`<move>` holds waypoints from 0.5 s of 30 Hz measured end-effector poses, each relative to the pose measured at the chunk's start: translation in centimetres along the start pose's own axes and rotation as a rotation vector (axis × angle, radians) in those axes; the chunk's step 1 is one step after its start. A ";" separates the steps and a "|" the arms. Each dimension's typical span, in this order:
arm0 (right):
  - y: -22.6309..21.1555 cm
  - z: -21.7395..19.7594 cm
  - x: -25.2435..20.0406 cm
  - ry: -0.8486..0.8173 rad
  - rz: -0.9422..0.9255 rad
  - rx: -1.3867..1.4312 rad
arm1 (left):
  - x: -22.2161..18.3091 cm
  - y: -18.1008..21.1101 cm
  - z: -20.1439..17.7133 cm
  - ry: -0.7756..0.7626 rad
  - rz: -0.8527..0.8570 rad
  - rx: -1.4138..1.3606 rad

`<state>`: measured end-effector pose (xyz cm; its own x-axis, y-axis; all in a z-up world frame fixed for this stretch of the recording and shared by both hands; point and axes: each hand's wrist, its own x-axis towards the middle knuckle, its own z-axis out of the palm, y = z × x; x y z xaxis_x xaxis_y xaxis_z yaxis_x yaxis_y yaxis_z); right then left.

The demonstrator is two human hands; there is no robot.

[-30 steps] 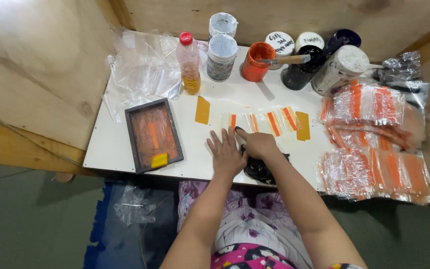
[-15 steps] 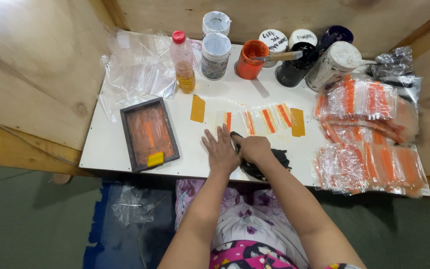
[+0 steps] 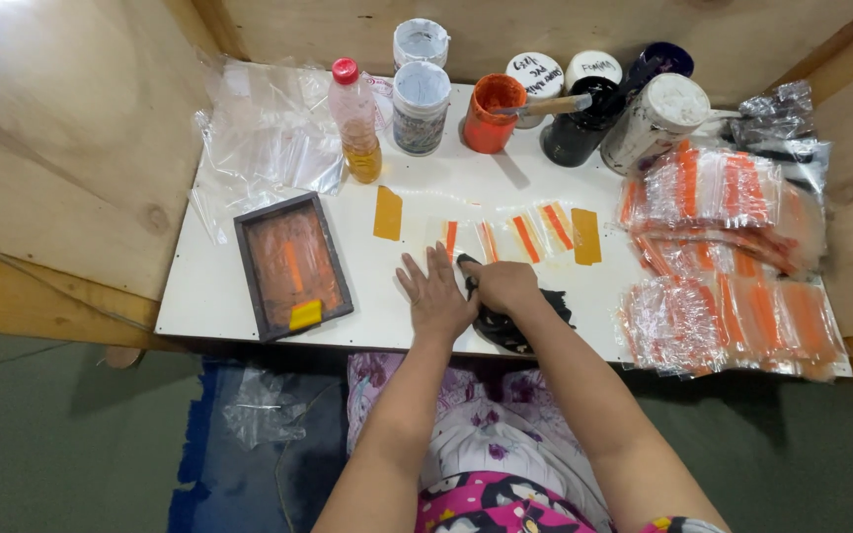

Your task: The person is manually processing orange plastic strips by placing them on a surface and rubbing them with a black cloth tool to apply or set a print.

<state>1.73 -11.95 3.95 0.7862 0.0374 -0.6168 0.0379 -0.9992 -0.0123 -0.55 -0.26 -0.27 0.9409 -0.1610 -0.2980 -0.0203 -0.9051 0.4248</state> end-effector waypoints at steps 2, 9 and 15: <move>1.1 0.2 0.0 0.001 -0.001 0.029 | 0.1 -0.1 0.0 -0.005 -0.002 -0.002; 6.8 3.7 2.4 0.281 -0.004 0.744 | -0.3 -0.6 0.7 0.060 -0.019 -0.055; 5.8 8.1 2.9 0.227 -0.344 1.678 | 3.1 -5.2 9.2 0.674 0.145 -0.239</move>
<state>-0.78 -17.70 -4.24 0.9506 0.0891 -0.2973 -0.3073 0.1363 -0.9418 -0.64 0.27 -11.29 0.9398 0.0739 0.3336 -0.1589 -0.7697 0.6183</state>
